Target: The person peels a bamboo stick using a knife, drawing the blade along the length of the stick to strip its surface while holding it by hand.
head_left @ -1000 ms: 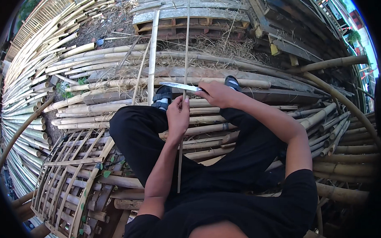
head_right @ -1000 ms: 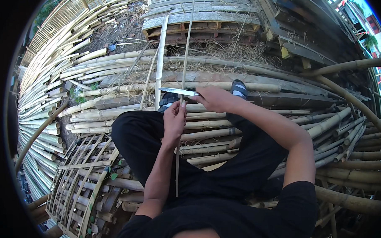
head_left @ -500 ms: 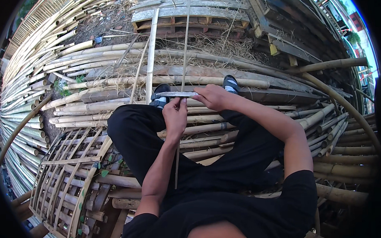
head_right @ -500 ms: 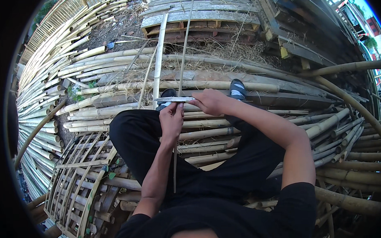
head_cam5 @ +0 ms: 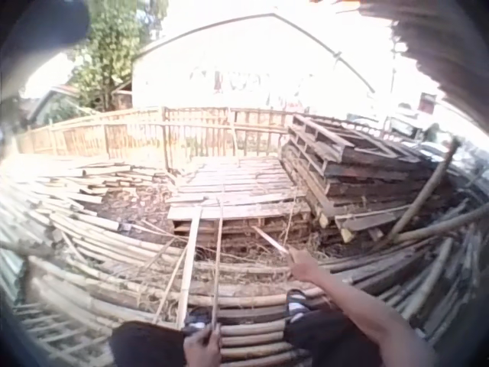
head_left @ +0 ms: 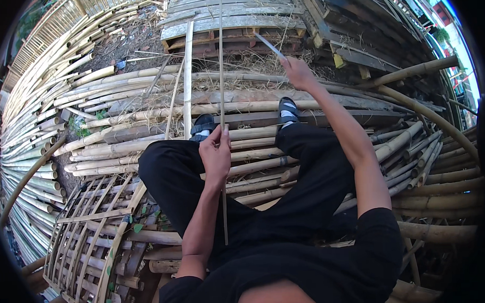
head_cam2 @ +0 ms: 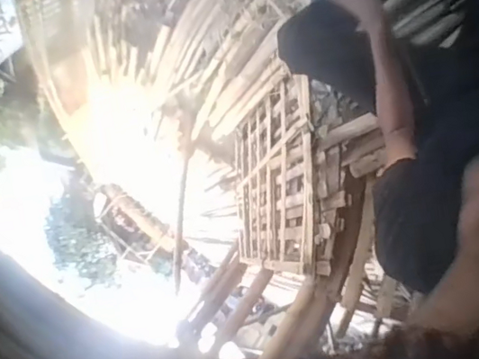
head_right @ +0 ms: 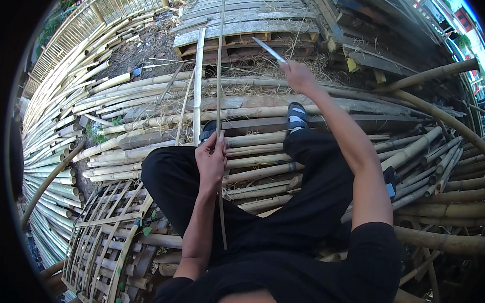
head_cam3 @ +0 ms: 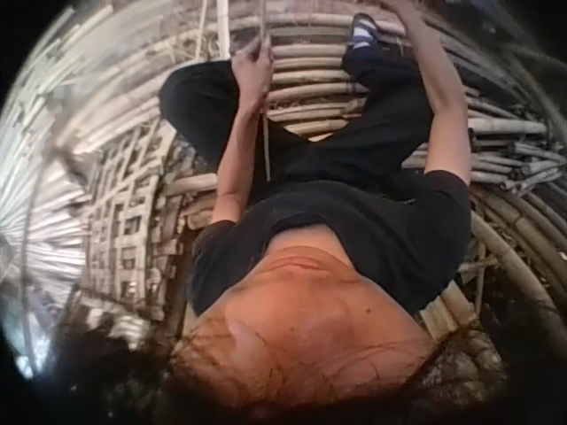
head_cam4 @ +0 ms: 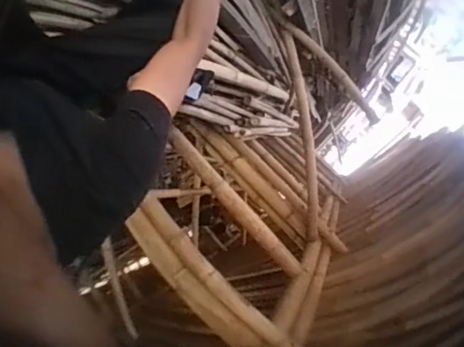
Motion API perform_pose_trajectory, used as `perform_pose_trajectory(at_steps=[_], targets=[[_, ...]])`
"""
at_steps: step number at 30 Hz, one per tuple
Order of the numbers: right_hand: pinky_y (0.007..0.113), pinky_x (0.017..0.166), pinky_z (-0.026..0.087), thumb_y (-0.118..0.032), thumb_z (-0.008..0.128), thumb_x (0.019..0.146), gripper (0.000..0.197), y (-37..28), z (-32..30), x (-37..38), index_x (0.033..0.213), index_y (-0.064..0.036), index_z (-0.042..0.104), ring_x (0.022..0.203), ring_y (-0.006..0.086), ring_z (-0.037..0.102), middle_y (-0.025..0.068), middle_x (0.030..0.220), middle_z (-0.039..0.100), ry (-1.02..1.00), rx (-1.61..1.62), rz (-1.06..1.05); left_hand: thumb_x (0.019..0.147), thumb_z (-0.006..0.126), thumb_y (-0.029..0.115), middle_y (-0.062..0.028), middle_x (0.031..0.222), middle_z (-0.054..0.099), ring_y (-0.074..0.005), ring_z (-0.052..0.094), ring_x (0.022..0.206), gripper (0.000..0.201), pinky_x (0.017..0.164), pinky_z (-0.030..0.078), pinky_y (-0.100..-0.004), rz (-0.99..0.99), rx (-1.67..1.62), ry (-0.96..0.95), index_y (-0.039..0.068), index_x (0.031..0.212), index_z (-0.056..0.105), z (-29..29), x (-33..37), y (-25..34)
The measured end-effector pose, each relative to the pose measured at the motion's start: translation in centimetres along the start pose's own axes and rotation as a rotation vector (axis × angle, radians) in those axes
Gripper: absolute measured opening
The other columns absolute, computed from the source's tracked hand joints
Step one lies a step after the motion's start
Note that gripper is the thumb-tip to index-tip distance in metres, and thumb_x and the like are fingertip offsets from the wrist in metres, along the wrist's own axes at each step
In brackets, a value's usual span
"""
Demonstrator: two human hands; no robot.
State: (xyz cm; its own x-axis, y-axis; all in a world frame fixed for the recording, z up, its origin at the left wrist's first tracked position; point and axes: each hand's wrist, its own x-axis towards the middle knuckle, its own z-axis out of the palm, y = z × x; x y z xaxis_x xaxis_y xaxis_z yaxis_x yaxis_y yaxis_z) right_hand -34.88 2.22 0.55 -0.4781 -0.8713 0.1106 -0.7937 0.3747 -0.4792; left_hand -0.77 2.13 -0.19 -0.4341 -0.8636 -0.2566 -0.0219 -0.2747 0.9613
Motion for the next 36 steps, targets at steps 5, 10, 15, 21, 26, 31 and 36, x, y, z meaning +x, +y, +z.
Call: perform_pose_trajectory(at_steps=[5,10,15,21,26,31,36], targets=[[0.044,0.054,0.039,-0.036,0.044,0.099,0.039,-2.1,-6.4,-1.6,0.087,-0.0001,0.055,0.055,0.0345,0.051,0.0184,0.060,0.052,0.269,0.142,-0.022,0.097,0.054,0.020,0.0052,0.062,0.048,-0.0003,0.039,0.049,0.021,0.041,0.029,-0.0191,-0.007,-0.098,-0.149,0.002,0.092,0.063,0.8,1.7,1.6],[0.040,0.060,0.039,-0.034,0.044,0.099,0.040,-9.9,-3.7,-6.5,0.086,0.0023,0.052,0.059,0.0313,0.045,0.0181,0.067,0.053,-0.266,0.186,-0.144,0.098,0.052,0.020,0.0050,0.061,0.046,0.0000,0.039,0.049,0.021,0.041,0.029,-0.0183,-0.079,-0.157,-0.109,0.004,0.094,0.064,1.0,1.4,0.6],[0.052,0.068,0.042,-0.037,0.040,0.099,0.042,-11.2,1.6,-9.6,0.093,0.0013,0.055,0.077,0.0459,0.057,0.0266,0.078,0.059,-0.537,0.128,-0.366,0.097,0.055,0.018,0.0041,0.066,0.047,-0.0001,0.036,0.048,0.019,0.042,0.025,-0.0171,-0.074,-0.091,-0.101,0.002,0.093,0.065,1.3,1.9,-1.0],[0.053,0.067,0.040,-0.040,0.038,0.100,0.042,-11.1,3.2,-10.5,0.091,-0.0014,0.052,0.072,0.0454,0.053,0.0247,0.072,0.056,-0.556,0.064,-0.341,0.092,0.058,0.015,0.0004,0.059,0.054,-0.0041,0.042,0.055,0.020,0.050,0.036,-0.0251,0.012,0.122,-0.036,-0.004,0.090,0.066,0.8,2.2,-1.9],[0.053,0.068,0.042,-0.040,0.038,0.099,0.042,-11.4,3.1,-10.4,0.091,-0.0014,0.054,0.075,0.0449,0.055,0.0247,0.075,0.058,-0.599,0.034,-0.378,0.094,0.058,0.015,0.0032,0.061,0.050,-0.0016,0.038,0.050,0.019,0.044,0.029,-0.0207,0.086,0.217,0.034,0.000,0.083,0.063,1.1,2.2,-2.5],[0.053,0.070,0.045,-0.040,0.037,0.099,0.044,-10.7,2.8,-8.3,0.092,-0.0015,0.057,0.077,0.0454,0.058,0.0247,0.077,0.061,-0.590,-0.085,-0.370,0.096,0.057,0.016,0.0050,0.064,0.047,0.0000,0.035,0.046,0.015,0.039,0.024,-0.0180,-0.008,0.009,-0.008,0.004,0.093,0.064,0.5,2.2,-2.5],[0.051,0.068,0.046,-0.042,0.038,0.098,0.048,-3.4,1.4,-1.0,0.088,-0.0003,0.058,0.075,0.0435,0.060,0.0240,0.075,0.061,-0.177,-0.080,-0.062,0.096,0.056,0.015,0.0057,0.065,0.046,0.0008,0.033,0.047,0.018,0.040,0.022,-0.0171,-0.164,-0.241,-0.094,0.003,0.106,0.066,0.3,-0.1,0.4]])
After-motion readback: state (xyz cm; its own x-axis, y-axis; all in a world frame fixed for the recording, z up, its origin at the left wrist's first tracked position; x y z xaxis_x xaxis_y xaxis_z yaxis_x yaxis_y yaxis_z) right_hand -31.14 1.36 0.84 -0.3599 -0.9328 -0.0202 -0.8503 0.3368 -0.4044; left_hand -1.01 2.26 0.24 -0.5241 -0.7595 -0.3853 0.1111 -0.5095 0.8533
